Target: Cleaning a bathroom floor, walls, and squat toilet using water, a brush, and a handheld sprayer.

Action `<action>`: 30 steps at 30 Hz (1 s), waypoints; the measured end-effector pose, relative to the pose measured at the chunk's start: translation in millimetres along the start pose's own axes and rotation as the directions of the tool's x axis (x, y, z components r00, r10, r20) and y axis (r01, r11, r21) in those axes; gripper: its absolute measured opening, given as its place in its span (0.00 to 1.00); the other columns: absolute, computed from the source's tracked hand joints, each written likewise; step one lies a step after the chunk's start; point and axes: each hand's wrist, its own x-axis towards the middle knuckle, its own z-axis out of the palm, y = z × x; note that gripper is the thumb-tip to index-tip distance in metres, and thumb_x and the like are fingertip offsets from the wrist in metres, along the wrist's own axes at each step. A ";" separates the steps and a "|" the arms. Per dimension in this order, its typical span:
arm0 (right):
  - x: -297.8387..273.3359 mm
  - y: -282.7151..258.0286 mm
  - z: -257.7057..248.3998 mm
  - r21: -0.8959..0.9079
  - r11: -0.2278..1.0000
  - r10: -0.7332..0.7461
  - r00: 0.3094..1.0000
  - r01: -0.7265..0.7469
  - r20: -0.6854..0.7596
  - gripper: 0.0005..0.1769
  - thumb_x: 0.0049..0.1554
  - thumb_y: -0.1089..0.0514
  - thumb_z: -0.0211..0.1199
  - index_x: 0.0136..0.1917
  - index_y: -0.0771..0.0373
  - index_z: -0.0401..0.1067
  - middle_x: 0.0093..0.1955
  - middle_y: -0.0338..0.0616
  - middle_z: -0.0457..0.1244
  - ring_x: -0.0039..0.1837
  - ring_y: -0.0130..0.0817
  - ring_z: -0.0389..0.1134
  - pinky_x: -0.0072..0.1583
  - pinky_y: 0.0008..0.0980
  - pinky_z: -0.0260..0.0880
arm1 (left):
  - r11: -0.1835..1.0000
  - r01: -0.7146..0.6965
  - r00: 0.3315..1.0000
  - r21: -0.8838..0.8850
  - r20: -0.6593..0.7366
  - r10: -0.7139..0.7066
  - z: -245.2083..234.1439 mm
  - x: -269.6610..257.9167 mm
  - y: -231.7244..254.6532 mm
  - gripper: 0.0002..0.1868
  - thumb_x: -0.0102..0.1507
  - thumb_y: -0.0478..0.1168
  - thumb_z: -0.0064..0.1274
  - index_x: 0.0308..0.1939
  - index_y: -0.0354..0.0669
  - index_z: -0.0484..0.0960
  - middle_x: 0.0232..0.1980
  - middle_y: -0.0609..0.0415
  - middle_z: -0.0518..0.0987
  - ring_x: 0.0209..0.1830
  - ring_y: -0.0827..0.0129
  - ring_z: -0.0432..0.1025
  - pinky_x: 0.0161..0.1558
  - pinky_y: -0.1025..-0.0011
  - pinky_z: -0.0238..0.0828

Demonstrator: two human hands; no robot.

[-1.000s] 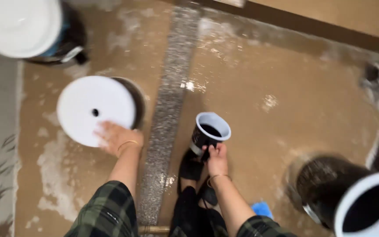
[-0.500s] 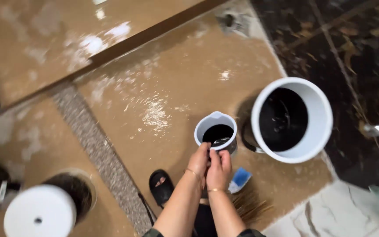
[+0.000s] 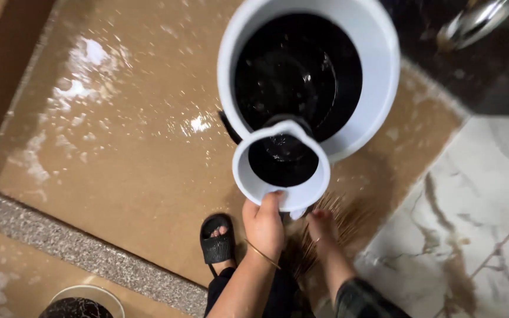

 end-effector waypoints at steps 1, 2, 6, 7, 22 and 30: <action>41.1 21.4 17.4 0.009 1.000 0.025 1.000 -0.025 0.012 0.16 0.54 0.55 0.65 0.55 0.61 0.71 0.49 0.49 0.69 0.51 0.42 0.70 0.53 0.43 0.70 | 1.000 0.016 1.000 0.024 -0.001 -0.016 4.3 2.8 3.7 0.12 0.61 0.35 0.50 0.41 0.27 0.82 0.38 0.52 0.81 0.37 0.69 0.72 0.40 0.70 0.67; 79.6 44.6 36.4 -0.047 0.997 -0.063 0.997 0.065 0.049 0.18 0.51 0.54 0.67 0.53 0.65 0.74 0.49 0.51 0.71 0.52 0.42 0.72 0.54 0.43 0.73 | 0.998 -0.044 0.999 0.050 0.030 0.043 8.1 5.1 8.0 0.12 0.62 0.36 0.49 0.44 0.29 0.80 0.40 0.54 0.81 0.40 0.72 0.72 0.43 0.72 0.68; 218.3 132.2 142.4 0.315 0.881 -0.416 0.895 0.353 0.162 0.32 0.60 0.41 0.60 0.71 0.60 0.68 0.67 0.49 0.67 0.64 0.37 0.69 0.61 0.39 0.70 | 0.965 -0.193 0.972 0.180 0.173 0.162 7.5 14.7 33.1 0.12 0.67 0.37 0.48 0.46 0.29 0.78 0.42 0.55 0.79 0.42 0.74 0.69 0.45 0.73 0.67; 206.4 113.5 135.5 0.330 0.879 -0.413 0.895 0.344 0.168 0.32 0.60 0.41 0.60 0.71 0.60 0.68 0.67 0.49 0.67 0.64 0.37 0.69 0.61 0.39 0.70 | 0.961 -0.195 0.971 0.197 0.174 0.161 8.1 21.6 35.8 0.12 0.67 0.37 0.48 0.46 0.29 0.78 0.42 0.55 0.79 0.42 0.74 0.69 0.45 0.73 0.67; 64.5 16.9 5.0 0.363 0.830 -0.360 0.904 0.424 -0.231 0.32 0.44 0.48 0.72 0.57 0.67 0.74 0.52 0.50 0.71 0.53 0.44 0.72 0.56 0.43 0.73 | 0.970 0.189 0.977 -0.156 0.130 -0.170 45.9 -21.4 132.8 0.19 0.69 0.46 0.45 0.27 0.39 0.73 0.22 0.54 0.72 0.21 0.70 0.66 0.28 0.72 0.63; -104.0 -101.9 -196.9 0.823 0.474 -0.457 0.887 0.312 -0.073 0.26 0.49 0.53 0.67 0.59 0.68 0.71 0.51 0.47 0.70 0.52 0.40 0.71 0.55 0.42 0.71 | 0.589 0.489 0.858 -0.643 0.236 -0.455 2.8 -48.9 217.6 0.15 0.62 0.40 0.48 0.23 0.53 0.60 0.20 0.64 0.65 0.17 0.76 0.60 0.21 0.78 0.62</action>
